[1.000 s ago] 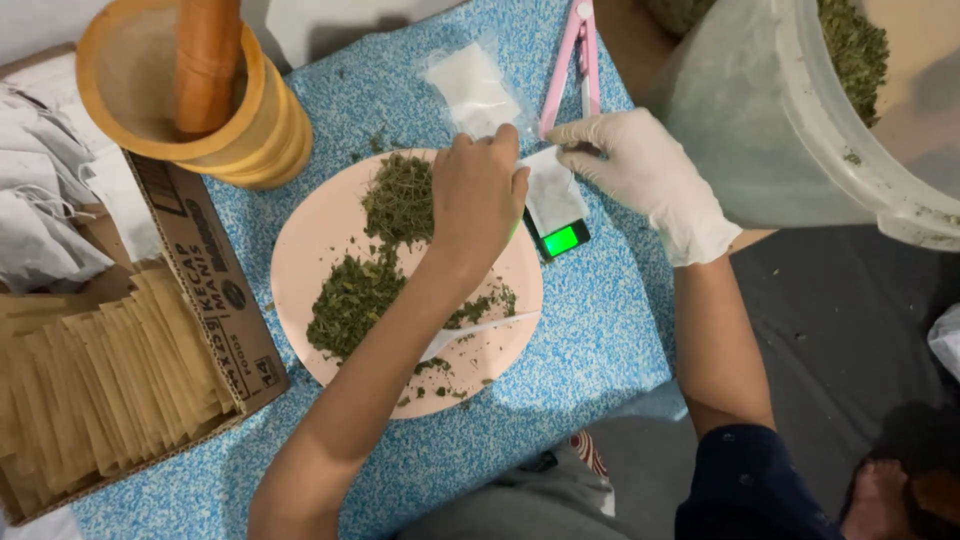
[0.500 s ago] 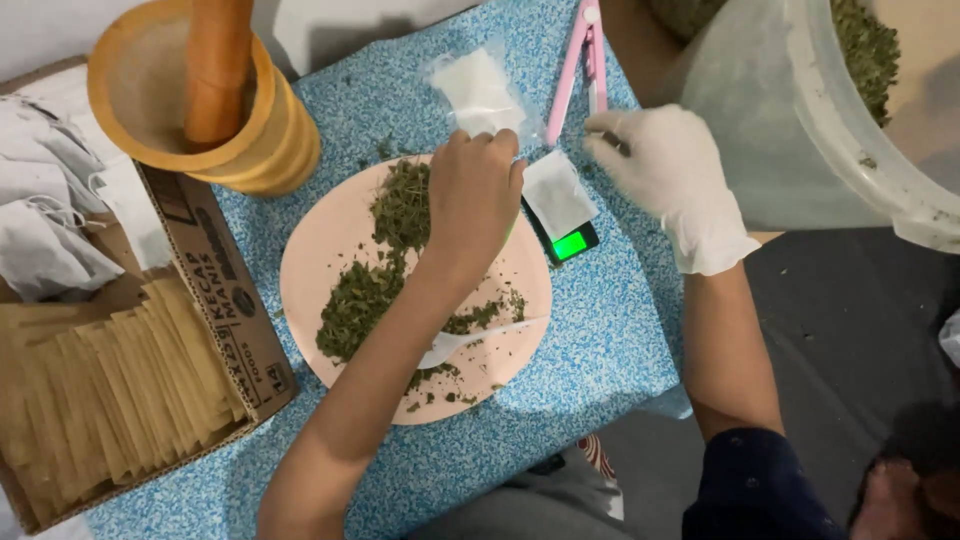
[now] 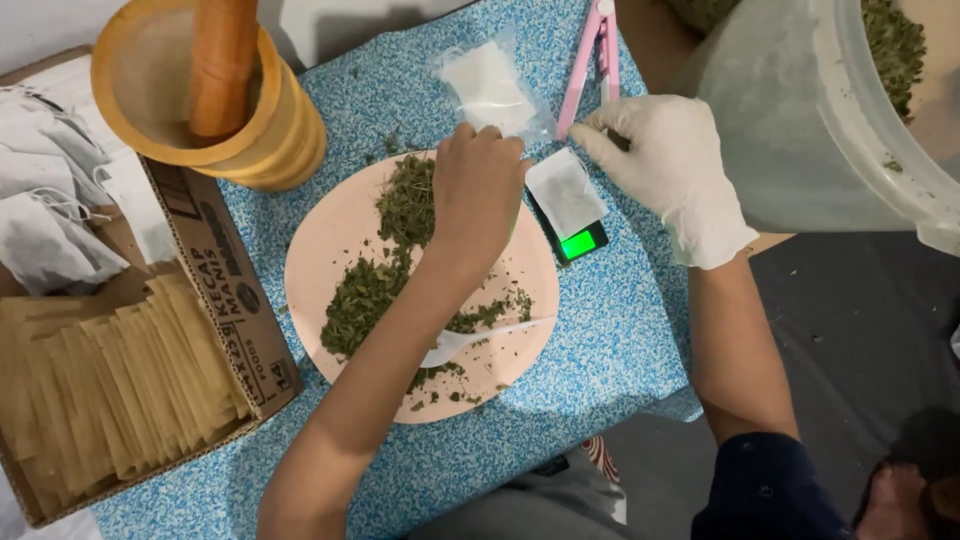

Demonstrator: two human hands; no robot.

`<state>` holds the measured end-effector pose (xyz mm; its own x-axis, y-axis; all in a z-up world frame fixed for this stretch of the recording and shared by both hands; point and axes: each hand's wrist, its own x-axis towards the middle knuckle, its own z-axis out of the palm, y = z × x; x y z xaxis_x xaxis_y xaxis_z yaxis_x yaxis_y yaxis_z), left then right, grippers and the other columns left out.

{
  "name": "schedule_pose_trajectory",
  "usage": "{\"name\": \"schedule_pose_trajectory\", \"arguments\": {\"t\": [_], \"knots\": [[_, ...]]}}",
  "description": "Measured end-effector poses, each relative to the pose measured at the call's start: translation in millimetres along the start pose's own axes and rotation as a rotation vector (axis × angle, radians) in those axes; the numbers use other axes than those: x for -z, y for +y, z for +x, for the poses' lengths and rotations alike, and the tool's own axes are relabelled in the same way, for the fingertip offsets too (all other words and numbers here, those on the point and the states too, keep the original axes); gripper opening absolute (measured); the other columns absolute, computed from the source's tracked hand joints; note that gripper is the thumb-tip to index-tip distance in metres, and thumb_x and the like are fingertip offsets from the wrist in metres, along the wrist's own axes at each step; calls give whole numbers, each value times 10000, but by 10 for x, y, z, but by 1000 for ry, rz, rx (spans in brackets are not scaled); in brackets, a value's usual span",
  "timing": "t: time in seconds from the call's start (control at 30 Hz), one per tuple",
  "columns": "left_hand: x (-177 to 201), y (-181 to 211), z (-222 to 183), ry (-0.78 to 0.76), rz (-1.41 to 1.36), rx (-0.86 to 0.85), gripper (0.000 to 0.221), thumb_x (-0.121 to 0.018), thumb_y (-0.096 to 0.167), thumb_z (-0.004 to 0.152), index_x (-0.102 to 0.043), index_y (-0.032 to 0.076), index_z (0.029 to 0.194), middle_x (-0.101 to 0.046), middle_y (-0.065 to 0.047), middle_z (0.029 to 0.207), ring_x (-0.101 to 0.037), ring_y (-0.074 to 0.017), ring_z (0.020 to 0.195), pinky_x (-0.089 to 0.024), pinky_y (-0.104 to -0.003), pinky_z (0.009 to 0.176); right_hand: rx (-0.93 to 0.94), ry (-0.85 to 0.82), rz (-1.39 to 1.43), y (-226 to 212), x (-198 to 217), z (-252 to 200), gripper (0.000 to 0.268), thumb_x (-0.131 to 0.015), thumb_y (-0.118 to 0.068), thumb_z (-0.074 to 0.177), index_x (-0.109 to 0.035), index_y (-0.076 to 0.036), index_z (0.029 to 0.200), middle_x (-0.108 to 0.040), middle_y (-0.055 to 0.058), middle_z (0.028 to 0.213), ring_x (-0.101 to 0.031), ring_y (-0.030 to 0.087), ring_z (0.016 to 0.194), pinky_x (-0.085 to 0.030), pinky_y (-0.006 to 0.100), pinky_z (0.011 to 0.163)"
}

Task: Filling small filter bags with loose tea leaves using a spoon and weighing them on a digital scale.

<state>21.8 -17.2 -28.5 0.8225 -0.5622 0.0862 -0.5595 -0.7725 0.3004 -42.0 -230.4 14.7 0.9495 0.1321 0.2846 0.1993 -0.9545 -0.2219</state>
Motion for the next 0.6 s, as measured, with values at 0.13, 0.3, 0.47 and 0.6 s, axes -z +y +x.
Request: {"name": "schedule_pose_trajectory", "arguments": {"t": [0.13, 0.3, 0.47, 0.6], "knots": [[-29, 6, 12, -20, -3, 12, 250, -732, 315, 1087, -836, 116, 978, -782, -77, 950, -642, -359, 1052, -537, -513, 927, -8, -19, 18, 16, -2, -30, 532, -802, -447, 1206, -693, -194, 752, -594, -32, 619, -521, 172, 569, -385, 363, 539], [74, 33, 5, -18, -84, 7, 182, -758, 281, 1057, -822, 110, 1058, -772, -109, 1007, -624, -366, 1048, -508, -510, 908, 19, 49, -48, 71, -9, -40, 540, -799, -575, 1178, -743, -247, 753, -537, -51, 556, -521, 170, 526, -357, 367, 528], [71, 5, 58, -37, -92, -2, 236, -751, 293, 1075, -799, 107, 937, -745, -93, 918, -626, -367, 1016, -511, -509, 880, 5, 20, -72, 140, -24, -45, 505, -787, -582, 1167, -759, -276, 767, -512, -50, 543, -498, 185, 515, -354, 374, 531], [50, -11, 111, -106, -102, 4, 257, -765, 302, 1070, -779, 117, 892, -728, -78, 891, -623, -365, 1006, -495, -502, 855, -18, -23, -90, 197, -51, -53, 461, -750, -601, 1146, -807, -281, 819, -538, -31, 525, -526, 204, 503, -421, 384, 537]]}}
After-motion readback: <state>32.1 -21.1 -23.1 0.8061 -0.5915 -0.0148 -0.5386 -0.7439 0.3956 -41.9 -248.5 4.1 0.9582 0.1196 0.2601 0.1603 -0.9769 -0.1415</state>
